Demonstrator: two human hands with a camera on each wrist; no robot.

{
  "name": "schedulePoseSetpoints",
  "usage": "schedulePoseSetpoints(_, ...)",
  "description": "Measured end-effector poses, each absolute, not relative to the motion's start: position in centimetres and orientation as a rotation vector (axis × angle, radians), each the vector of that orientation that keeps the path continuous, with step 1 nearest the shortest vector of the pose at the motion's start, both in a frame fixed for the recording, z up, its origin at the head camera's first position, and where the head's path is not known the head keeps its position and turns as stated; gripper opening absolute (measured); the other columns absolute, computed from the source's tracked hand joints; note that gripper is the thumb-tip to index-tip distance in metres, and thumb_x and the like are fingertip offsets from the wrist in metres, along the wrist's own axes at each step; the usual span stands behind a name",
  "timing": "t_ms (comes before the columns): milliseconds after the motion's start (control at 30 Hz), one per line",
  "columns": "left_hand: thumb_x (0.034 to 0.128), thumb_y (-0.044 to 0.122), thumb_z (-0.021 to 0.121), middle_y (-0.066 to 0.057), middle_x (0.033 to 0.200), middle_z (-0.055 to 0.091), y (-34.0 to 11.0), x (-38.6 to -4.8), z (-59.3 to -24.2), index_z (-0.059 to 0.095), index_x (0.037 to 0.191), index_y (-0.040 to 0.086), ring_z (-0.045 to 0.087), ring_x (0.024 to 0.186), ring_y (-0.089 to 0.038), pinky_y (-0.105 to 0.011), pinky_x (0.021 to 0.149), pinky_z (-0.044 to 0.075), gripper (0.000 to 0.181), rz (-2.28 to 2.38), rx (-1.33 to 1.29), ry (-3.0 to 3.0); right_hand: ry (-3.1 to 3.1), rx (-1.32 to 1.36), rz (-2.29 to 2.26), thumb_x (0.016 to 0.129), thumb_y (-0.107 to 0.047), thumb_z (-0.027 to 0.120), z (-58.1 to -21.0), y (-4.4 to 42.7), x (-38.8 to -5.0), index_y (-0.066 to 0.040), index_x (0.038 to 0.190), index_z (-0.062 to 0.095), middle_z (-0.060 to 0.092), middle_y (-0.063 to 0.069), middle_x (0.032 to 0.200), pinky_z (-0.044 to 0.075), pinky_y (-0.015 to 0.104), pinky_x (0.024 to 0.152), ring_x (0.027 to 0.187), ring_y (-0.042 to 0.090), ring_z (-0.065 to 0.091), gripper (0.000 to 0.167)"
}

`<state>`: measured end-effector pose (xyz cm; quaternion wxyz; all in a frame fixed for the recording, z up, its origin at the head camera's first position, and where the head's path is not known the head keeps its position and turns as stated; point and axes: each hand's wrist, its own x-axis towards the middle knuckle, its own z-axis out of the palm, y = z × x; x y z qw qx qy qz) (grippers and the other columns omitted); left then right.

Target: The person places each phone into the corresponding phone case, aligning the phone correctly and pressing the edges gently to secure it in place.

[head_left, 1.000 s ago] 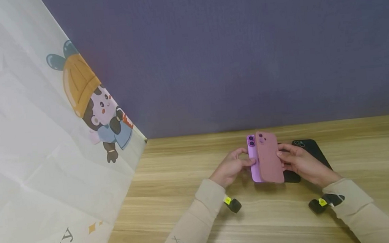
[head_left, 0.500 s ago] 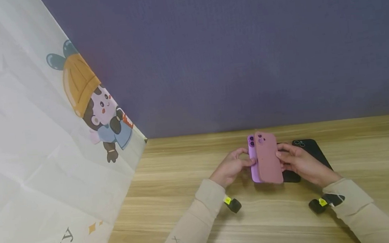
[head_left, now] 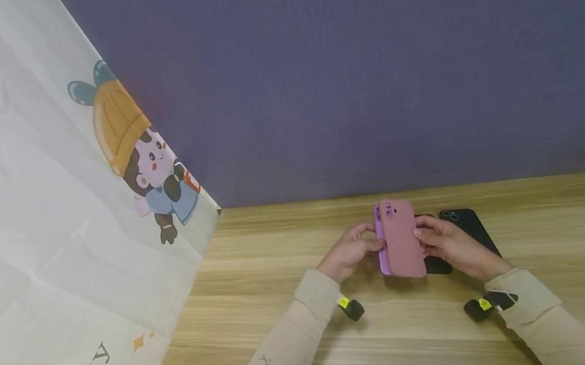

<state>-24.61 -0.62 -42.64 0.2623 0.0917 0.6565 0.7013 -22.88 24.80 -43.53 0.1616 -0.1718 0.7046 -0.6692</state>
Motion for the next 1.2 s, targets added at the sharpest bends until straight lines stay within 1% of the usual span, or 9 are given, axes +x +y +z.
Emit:
schedulePoseSetpoints(233,0.0942,0.0,0.063,-0.01,0.105,0.075,-0.48,-24.58,-42.69,0.063,0.116,0.008,0.069,0.083,-0.011,-0.036,0.099,0.053,0.023,1.905,0.25,1.781,2.0,-0.484,-1.915,0.11,-0.021,0.046,-43.6,24.83,-22.89,-0.014,0.128,0.052,0.063,-0.006,0.104,0.059,0.027,0.081,0.091,0.007,0.065,0.02)
schedulePoseSetpoints(533,0.094,-0.003,0.061,-0.01,0.104,0.075,-0.44,-24.56,-42.72,0.062,0.116,0.007,0.07,0.082,-0.011,-0.034,0.094,0.057,0.024,1.919,0.249,1.77,2.001,-0.474,-1.901,0.11,-0.021,0.047,-43.31,24.83,-22.78,-0.007,0.124,0.05,0.061,-0.005,0.1,0.059,0.028,0.079,0.088,0.008,0.063,0.02)
schedulePoseSetpoints(700,0.0959,-0.002,0.059,-0.004,0.098,0.072,-0.54,-24.51,-42.6,0.062,0.117,0.007,0.068,0.083,-0.012,-0.037,0.099,0.054,0.024,1.909,0.263,1.771,2.017,-0.472,-1.883,0.11,-0.021,0.047,-43.18,24.75,-22.68,-0.002,0.121,0.047,0.059,-0.003,0.099,0.059,0.028,0.078,0.087,0.009,0.062,0.022)
schedulePoseSetpoints(767,0.0983,0.001,0.058,-0.001,0.097,0.071,-0.58,-24.53,-42.62,0.062,0.118,0.008,0.067,0.086,-0.012,-0.037,0.102,0.051,0.022,1.904,0.272,1.774,2.021,-0.473,-1.882,0.11,-0.02,0.047,-43.19,24.71,-22.67,-0.001,0.12,0.047,0.059,-0.003,0.098,0.059,0.028,0.078,0.087,0.009,0.063,0.022)
schedulePoseSetpoints(867,0.103,0.009,0.055,-0.001,0.097,0.07,-0.57,-24.65,-42.76,0.062,0.12,0.006,0.067,0.087,-0.012,-0.037,0.101,0.052,0.019,1.902,0.283,1.769,2.037,-0.474,-1.883,0.11,-0.02,0.046,-43.22,24.68,-22.64,0.002,0.119,0.047,0.06,-0.002,0.098,0.059,0.028,0.078,0.086,0.009,0.063,0.023)
schedulePoseSetpoints(1000,0.1074,0.028,0.05,-0.005,0.103,0.073,-0.48,-24.76,-42.87,0.062,0.127,0.007,0.067,0.088,-0.013,-0.036,0.097,0.055,0.031,1.902,0.28,1.778,2.064,-0.47,-1.873,0.11,-0.02,0.046,-43.24,24.7,-22.62,0.005,0.121,0.046,0.06,-0.002,0.099,0.059,0.028,0.077,0.086,0.009,0.063,0.026)
schedulePoseSetpoints(1067,0.1063,0.035,0.052,-0.007,0.106,0.073,-0.47,-24.74,-42.84,0.062,0.128,0.008,0.068,0.089,-0.014,-0.035,0.095,0.055,0.036,1.899,0.275,1.791,2.079,-0.47,-1.864,0.11,-0.02,0.045,-43.26,24.7,-22.61,0.006,0.121,0.045,0.06,-0.002,0.099,0.059,0.028,0.077,0.086,0.009,0.062,0.028)
schedulePoseSetpoints(1100,0.1052,0.036,0.054,-0.008,0.107,0.074,-0.46,-24.68,-42.78,0.062,0.128,0.009,0.068,0.088,-0.014,-0.034,0.094,0.055,0.036,1.895,0.271,1.803,2.085,-0.471,-1.861,0.111,-0.02,0.045,-43.27,24.69,-22.6,0.006,0.121,0.045,0.059,-0.001,0.099,0.059,0.028,0.076,0.085,0.009,0.062,0.028)
schedulePoseSetpoints(1200,0.1006,0.031,0.064,-0.009,0.102,0.076,-0.36,-24.6,-42.65,0.063,0.121,0.01,0.069,0.084,-0.014,-0.035,0.09,0.057,0.03,1.89,0.257,1.798,2.103,-0.475,-1.852,0.111,-0.02,0.045,-43.25,24.62,-22.56,0.007,0.12,0.044,0.059,-0.002,0.096,0.058,0.029,0.075,0.083,0.01,0.062,0.028)
